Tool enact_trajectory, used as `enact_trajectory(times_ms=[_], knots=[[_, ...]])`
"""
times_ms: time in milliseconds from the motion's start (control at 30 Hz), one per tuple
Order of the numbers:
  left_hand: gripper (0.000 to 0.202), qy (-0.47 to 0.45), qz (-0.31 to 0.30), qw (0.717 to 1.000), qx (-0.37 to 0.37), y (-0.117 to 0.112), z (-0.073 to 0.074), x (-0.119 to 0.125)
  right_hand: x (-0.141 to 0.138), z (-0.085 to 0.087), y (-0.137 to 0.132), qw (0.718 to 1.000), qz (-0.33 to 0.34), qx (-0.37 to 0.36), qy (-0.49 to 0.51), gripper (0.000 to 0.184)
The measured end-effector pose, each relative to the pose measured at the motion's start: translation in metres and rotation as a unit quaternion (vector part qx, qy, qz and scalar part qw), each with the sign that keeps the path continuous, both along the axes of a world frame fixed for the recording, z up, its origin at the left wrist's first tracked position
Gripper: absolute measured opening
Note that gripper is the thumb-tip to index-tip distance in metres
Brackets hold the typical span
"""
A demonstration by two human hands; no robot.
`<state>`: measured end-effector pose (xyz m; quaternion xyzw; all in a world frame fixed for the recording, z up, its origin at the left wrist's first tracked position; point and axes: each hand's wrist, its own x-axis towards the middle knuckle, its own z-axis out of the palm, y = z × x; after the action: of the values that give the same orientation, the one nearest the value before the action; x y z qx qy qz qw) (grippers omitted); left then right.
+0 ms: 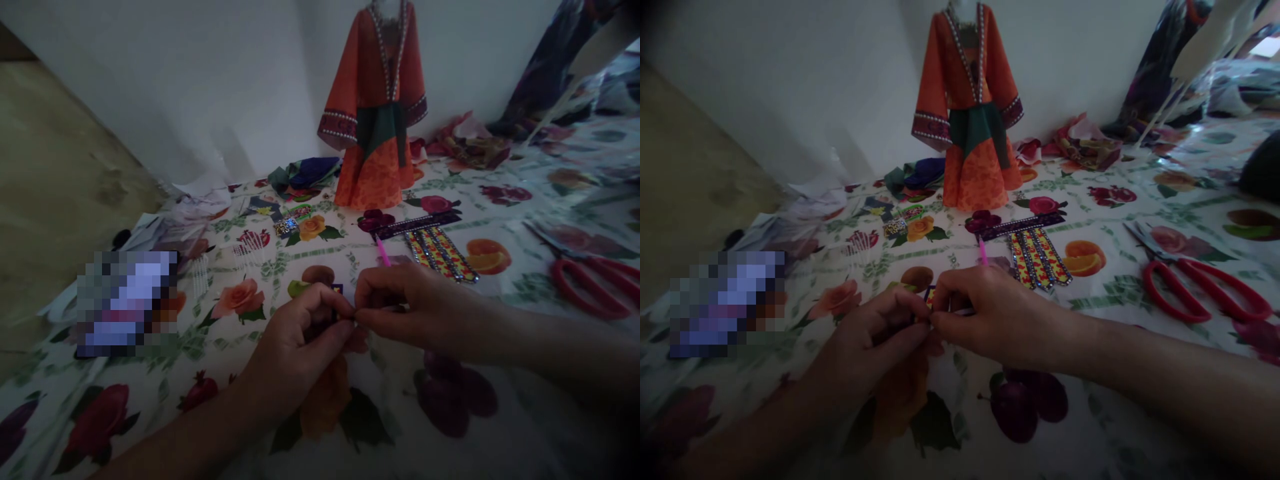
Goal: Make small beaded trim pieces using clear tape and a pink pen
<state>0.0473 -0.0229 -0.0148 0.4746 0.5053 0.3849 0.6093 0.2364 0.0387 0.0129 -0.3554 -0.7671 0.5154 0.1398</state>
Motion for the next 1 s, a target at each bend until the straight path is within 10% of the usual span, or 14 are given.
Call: enact_trajectory(times_ms=[1000], knots=[[0.010,-0.022,0.022,0.999,0.034,0.0013,-0.0032,-0.0045,0.0006,-0.0031,-0.0015,0.998,-0.001,0.052,0.020,0.010]])
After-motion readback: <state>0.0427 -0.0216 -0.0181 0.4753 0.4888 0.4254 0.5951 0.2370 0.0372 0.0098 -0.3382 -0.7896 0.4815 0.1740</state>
